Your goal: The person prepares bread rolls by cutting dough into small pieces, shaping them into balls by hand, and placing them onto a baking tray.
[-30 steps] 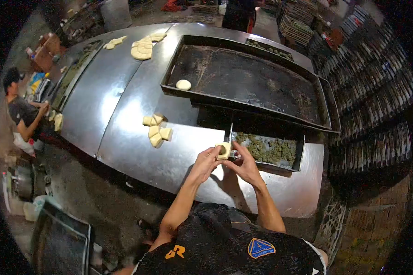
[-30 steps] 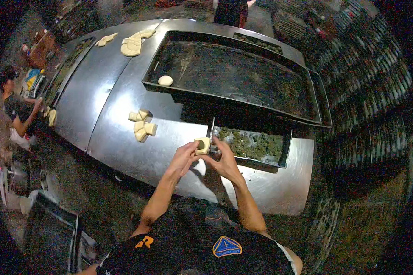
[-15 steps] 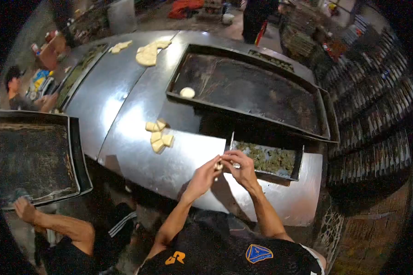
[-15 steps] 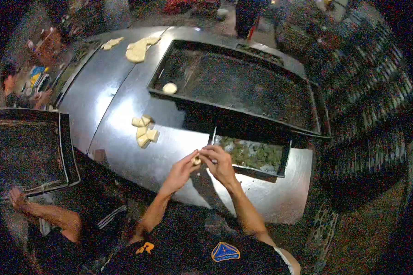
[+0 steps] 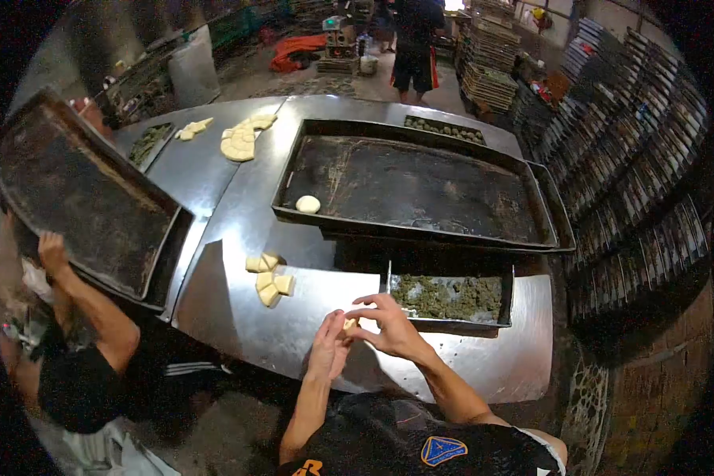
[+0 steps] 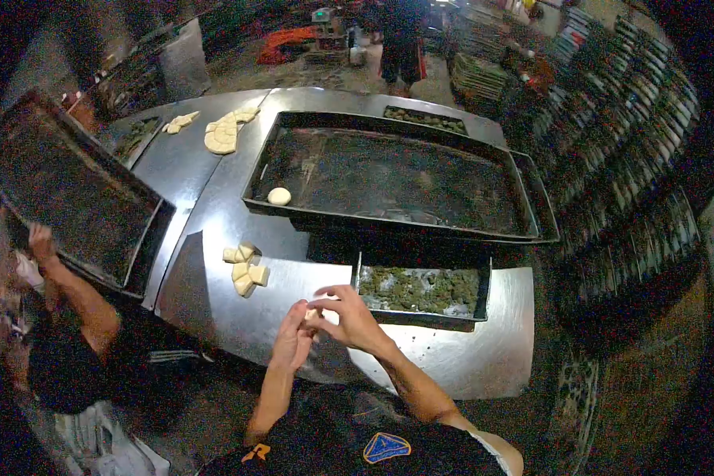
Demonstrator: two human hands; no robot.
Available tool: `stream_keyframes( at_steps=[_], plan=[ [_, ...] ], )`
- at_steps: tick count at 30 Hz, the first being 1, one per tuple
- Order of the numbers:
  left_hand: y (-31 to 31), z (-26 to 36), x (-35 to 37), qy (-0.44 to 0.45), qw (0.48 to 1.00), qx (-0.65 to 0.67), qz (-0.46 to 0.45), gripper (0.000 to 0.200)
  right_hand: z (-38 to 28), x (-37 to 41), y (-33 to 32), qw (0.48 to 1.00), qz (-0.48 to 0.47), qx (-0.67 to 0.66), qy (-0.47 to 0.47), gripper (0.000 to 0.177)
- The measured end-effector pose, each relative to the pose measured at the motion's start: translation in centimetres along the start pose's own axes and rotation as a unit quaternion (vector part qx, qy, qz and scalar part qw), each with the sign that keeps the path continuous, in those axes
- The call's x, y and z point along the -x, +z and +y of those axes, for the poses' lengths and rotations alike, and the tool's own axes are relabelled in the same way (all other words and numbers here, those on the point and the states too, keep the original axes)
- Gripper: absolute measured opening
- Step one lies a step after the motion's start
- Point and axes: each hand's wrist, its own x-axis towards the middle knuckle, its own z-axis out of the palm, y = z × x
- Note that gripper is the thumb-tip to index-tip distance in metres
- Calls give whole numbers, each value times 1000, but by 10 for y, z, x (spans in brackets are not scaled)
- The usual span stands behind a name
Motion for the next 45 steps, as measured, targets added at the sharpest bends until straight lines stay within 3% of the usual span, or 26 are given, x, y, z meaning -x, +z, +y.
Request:
stream_keyframes(
  at_steps=[1,2,4,6,9,12,14,16,17,18,21,22,23,25,28,30,31,32,34,36,38,40,42,44,45],
  plan=[
    [-2,0,-1,14,1000,1,27,26,-7,1,9,995,37,-63,72,26],
    [-5,0,-1,18,999,2,34,26,-10,0,12,995,32,-69,70,26],
    [2,7,0,27,999,-46,-10,23,-15,0,14,978,28,-135,155,21],
    [-4,13,-3,29,998,20,-47,25,-10,1,22,976,34,-142,163,12],
    [-5,11,2,39,999,8,-5,30,-14,-8,24,974,22,-178,139,12],
    [-7,13,2,97,994,-57,2,28,-28,-19,23,959,35,-198,198,13],
    [-12,21,6,114,990,-80,-7,27,-25,-16,32,983,16,-133,127,15],
    [-25,30,11,53,977,-199,58,31,-13,-9,50,990,13,-90,108,15],
    [-33,28,11,103,949,-274,115,37,-3,-3,63,993,10,-54,103,12],
    [-28,36,14,151,930,-281,180,38,14,7,80,995,-2,-6,99,9],
    [-60,45,30,169,918,-273,234,40,55,41,120,989,-54,38,132,10],
    [-71,43,34,174,917,-258,251,39,58,30,110,979,-128,77,138,18],
    [-73,47,45,173,919,-246,256,39,56,17,98,977,-128,128,113,26],
    [-89,48,59,152,915,-255,274,38,39,-31,71,995,-10,83,58,35],
    [-103,39,72,142,907,-253,305,38,23,-61,73,981,83,130,122,38],
    [-112,41,66,141,902,-249,323,38,59,-24,151,963,21,233,132,42],
    [-117,38,59,123,898,-262,330,39,63,-3,179,966,-70,201,149,44],
    [-120,38,51,107,894,-274,337,39,62,-8,186,970,-17,214,113,42],
    [-130,40,23,128,878,-303,349,38,52,-24,181,963,-101,202,149,38],
    [-150,47,-30,149,873,-301,353,36,57,-24,185,967,-84,204,128,35],
    [-156,51,-71,51,665,-597,446,50,70,-15,187,970,-61,209,111,33],
    [-163,48,-106,49,662,-572,482,54,88,-6,179,975,-137,168,42,36],
    [-146,55,-126,45,663,-547,509,60,83,2,156,939,-246,131,202,39],
    [-131,60,-125,93,677,-516,517,55,76,-5,117,895,-409,121,132,42],
    [-140,58,-132,200,715,-452,495,42,72,-7,105,897,-401,123,138,42]
  ],
)
